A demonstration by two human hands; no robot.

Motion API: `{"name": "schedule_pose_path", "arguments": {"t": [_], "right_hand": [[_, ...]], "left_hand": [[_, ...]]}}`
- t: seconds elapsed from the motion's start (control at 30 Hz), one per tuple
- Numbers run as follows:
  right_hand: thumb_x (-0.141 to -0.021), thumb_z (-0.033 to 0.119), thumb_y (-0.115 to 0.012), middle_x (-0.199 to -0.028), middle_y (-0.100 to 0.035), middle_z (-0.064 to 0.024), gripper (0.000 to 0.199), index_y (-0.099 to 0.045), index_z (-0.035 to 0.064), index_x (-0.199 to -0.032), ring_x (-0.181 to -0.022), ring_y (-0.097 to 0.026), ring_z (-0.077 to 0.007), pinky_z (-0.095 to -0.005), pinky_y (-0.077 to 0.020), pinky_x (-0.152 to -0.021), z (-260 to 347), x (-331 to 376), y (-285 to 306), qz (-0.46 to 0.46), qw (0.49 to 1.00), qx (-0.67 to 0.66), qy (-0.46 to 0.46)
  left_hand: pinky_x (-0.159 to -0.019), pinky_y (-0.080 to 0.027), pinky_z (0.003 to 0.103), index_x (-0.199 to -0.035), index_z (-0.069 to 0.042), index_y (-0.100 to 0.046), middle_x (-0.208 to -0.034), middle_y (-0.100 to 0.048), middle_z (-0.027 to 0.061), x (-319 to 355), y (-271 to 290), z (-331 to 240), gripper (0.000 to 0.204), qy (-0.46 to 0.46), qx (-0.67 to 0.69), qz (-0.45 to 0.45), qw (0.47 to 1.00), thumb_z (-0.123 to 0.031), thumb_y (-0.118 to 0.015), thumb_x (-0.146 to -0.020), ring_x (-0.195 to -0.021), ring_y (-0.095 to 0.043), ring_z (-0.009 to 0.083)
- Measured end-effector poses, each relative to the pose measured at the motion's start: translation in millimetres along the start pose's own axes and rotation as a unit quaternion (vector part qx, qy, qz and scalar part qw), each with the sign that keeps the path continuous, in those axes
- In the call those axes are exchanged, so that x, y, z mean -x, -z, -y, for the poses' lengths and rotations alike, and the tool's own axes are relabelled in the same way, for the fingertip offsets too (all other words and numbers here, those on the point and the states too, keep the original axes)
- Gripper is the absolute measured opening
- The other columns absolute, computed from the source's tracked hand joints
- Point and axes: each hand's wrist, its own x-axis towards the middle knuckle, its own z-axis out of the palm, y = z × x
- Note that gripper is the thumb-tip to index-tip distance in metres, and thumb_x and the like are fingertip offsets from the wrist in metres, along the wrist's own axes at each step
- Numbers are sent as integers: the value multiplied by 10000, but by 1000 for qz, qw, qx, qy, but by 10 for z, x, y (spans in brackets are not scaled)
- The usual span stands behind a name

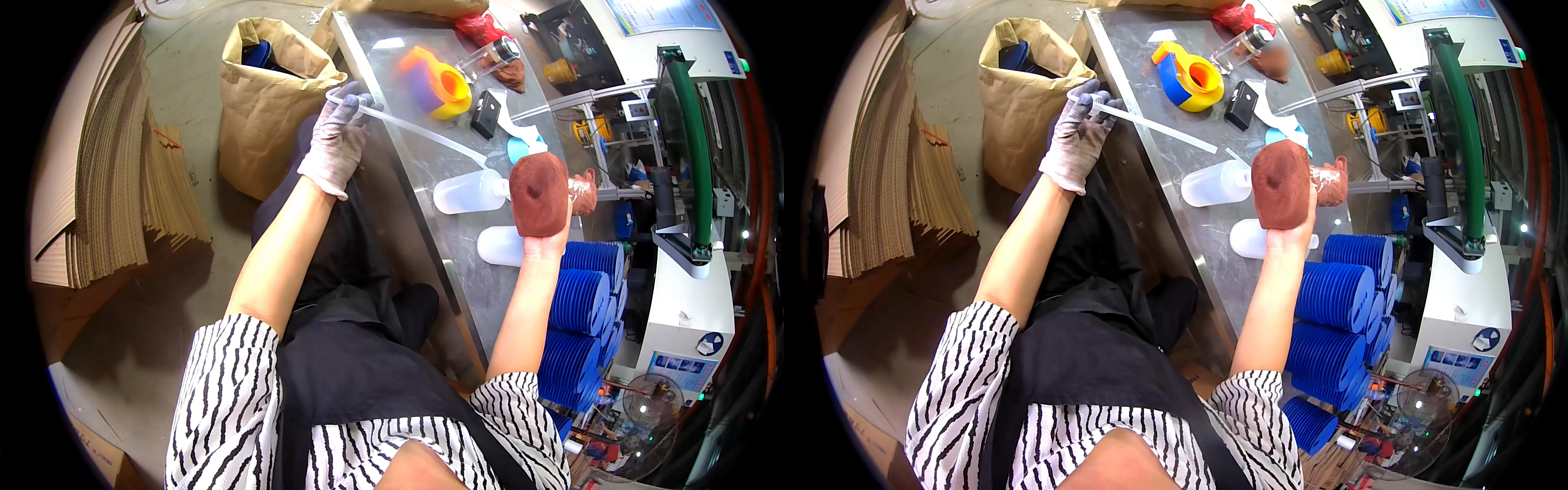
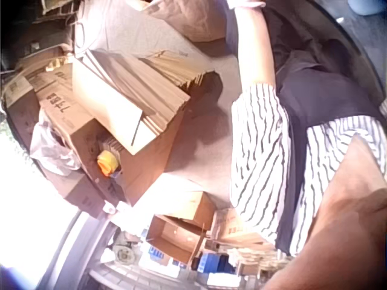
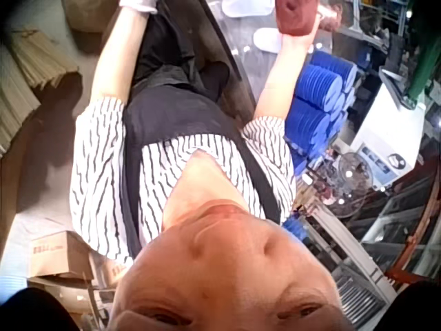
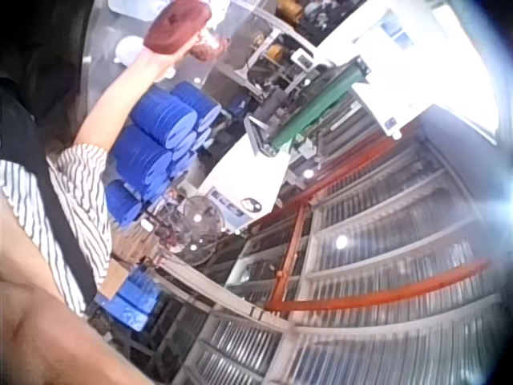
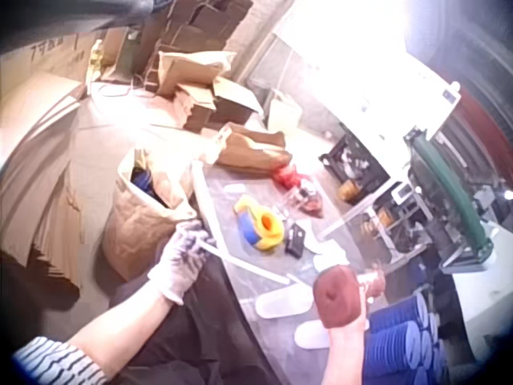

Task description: The person puts on a pair of gloves and uses a squeeze bottle to transfer liquid into a smaller plastic bottle via a tube. They then wipe the nozzle of the squeeze bottle with a cloth and place the filled bottle on the table.

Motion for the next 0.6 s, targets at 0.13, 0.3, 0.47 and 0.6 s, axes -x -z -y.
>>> {"name": "schedule_pose_path", "arguments": {"t": [0.13, 0.3, 0.47, 0.6], "right_hand": [[-1008, 261, -481, -1312, -563, -109, 392, -506, 31, -1324, -1204, -555, -270, -416, -469, -1030, 83, -23, 78, -10, 998, 38, -40], [-1002, 276, -508, -1264, -599, -133, 403, -531, -3, -1292, -1119, -612, -269, -409, -529, -948, 173, -8, 173, -55, 983, 175, -4], [-964, 231, -587, -1189, -641, -129, 379, -578, -34, -1235, -1049, -646, -237, -363, -545, -899, 291, 72, -197, -69, 959, 273, -30], [-930, 227, -635, -1133, -655, -126, 372, -599, -37, -1189, -986, -661, -200, -324, -545, -834, 307, 122, -344, -24, 938, 345, -10]], "left_hand": [[-1050, -443, 451, -1302, -29, -511, -1082, -626, 90, 0, 10, -37, 443, 10, -22, -13, 1000, -171, -667, -912, -1086, -607, 258], [-1044, -446, 444, -1292, -33, -521, -1080, -626, 94, -38, 49, 1, 449, 17, -31, -15, 999, -174, -685, -899, -1076, -612, 254], [-1036, -455, 437, -1282, -37, -529, -1065, -629, 95, -28, 57, -6, 444, 20, -37, -10, 999, -166, -694, -891, -1070, -613, 248], [-1051, -447, 444, -1289, -30, -520, -1056, -624, 89, -45, 75, 16, 463, 14, -31, -8, 999, -160, -703, -883, -1079, -606, 244]]}}
